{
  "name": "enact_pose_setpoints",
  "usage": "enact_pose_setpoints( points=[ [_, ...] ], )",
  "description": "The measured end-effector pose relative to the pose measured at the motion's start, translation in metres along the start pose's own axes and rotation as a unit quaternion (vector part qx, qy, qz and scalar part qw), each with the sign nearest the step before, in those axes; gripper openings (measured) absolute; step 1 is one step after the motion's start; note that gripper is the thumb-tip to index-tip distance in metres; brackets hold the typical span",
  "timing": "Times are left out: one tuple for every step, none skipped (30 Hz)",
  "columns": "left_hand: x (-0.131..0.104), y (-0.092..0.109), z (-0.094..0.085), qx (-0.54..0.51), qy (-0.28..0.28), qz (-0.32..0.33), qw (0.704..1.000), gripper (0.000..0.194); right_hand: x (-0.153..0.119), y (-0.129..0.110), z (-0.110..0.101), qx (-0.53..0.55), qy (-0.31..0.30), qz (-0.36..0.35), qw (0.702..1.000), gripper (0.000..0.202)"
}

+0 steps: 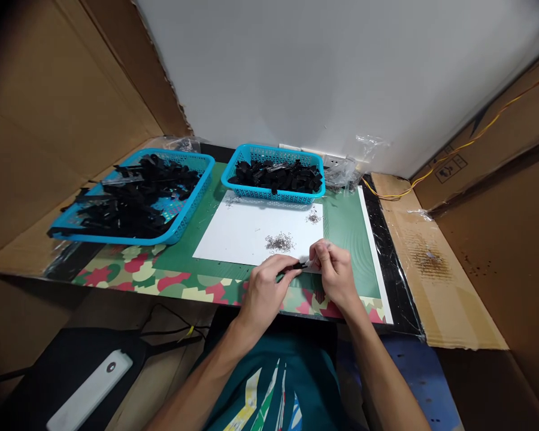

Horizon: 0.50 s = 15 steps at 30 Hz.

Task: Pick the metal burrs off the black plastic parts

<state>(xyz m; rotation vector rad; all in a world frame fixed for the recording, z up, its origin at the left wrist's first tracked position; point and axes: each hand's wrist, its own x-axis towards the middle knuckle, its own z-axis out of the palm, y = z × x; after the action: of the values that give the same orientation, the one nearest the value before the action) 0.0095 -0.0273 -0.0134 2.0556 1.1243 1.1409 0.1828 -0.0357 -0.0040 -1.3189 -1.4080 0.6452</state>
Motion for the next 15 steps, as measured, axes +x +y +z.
enact_pose_setpoints(
  points=[
    [0.000,0.000,0.001,0.000,0.002,0.001,1.000,0.015,0.001,0.000,0.001,0.001,-0.003,0.005,1.000,0.052],
    [0.000,0.000,0.001,-0.001,0.003,0.001,1.000,0.015,0.002,0.001,0.002,0.004,-0.001,0.011,1.000,0.053],
    [0.000,0.000,0.001,0.000,0.003,0.000,1.000,0.016,0.004,0.001,0.002,0.009,0.006,0.017,1.000,0.053],
    [-0.001,0.001,0.001,0.002,0.000,-0.002,1.000,0.016,0.006,0.001,0.003,0.016,0.018,0.023,0.999,0.054],
    [-0.001,0.001,0.000,0.007,-0.004,-0.006,1.000,0.016,0.007,0.001,0.002,0.026,0.033,0.027,0.999,0.054],
    [-0.001,0.002,0.000,0.013,-0.011,-0.009,1.000,0.015,0.009,0.000,0.001,0.035,0.049,0.028,0.998,0.053],
    [-0.001,0.002,-0.001,0.018,-0.018,-0.011,1.000,0.015,0.011,-0.001,-0.001,0.043,0.063,0.025,0.997,0.053],
    [-0.002,0.003,-0.001,0.022,-0.022,-0.011,0.999,0.015,0.013,-0.003,-0.004,0.048,0.071,0.016,0.996,0.053],
    [-0.002,0.003,-0.001,0.024,-0.024,-0.011,0.999,0.017,0.015,-0.006,-0.008,0.049,0.072,0.002,0.996,0.052],
    [-0.002,0.003,-0.002,0.023,-0.023,-0.009,0.999,0.019,0.016,-0.009,-0.013,0.043,0.065,-0.013,0.997,0.052],
    [-0.002,0.002,-0.002,0.021,-0.021,-0.008,1.000,0.021,0.018,-0.013,-0.018,0.029,0.049,-0.027,0.998,0.051],
    [-0.002,0.002,-0.002,0.019,-0.019,-0.006,1.000,0.021,0.019,-0.016,-0.024,0.007,0.027,-0.035,0.999,0.050],
    [-0.003,0.001,-0.002,0.019,-0.019,-0.003,1.000,0.021,0.021,-0.020,-0.029,-0.023,-0.001,-0.036,0.999,0.049],
    [-0.003,0.001,-0.002,0.020,-0.020,0.002,1.000,0.020,0.022,-0.022,-0.034,-0.058,-0.036,-0.032,0.997,0.047],
    [-0.003,0.000,-0.002,0.021,-0.021,0.009,1.000,0.020,0.024,-0.024,-0.038,-0.092,-0.075,-0.025,0.993,0.045]
  ],
)
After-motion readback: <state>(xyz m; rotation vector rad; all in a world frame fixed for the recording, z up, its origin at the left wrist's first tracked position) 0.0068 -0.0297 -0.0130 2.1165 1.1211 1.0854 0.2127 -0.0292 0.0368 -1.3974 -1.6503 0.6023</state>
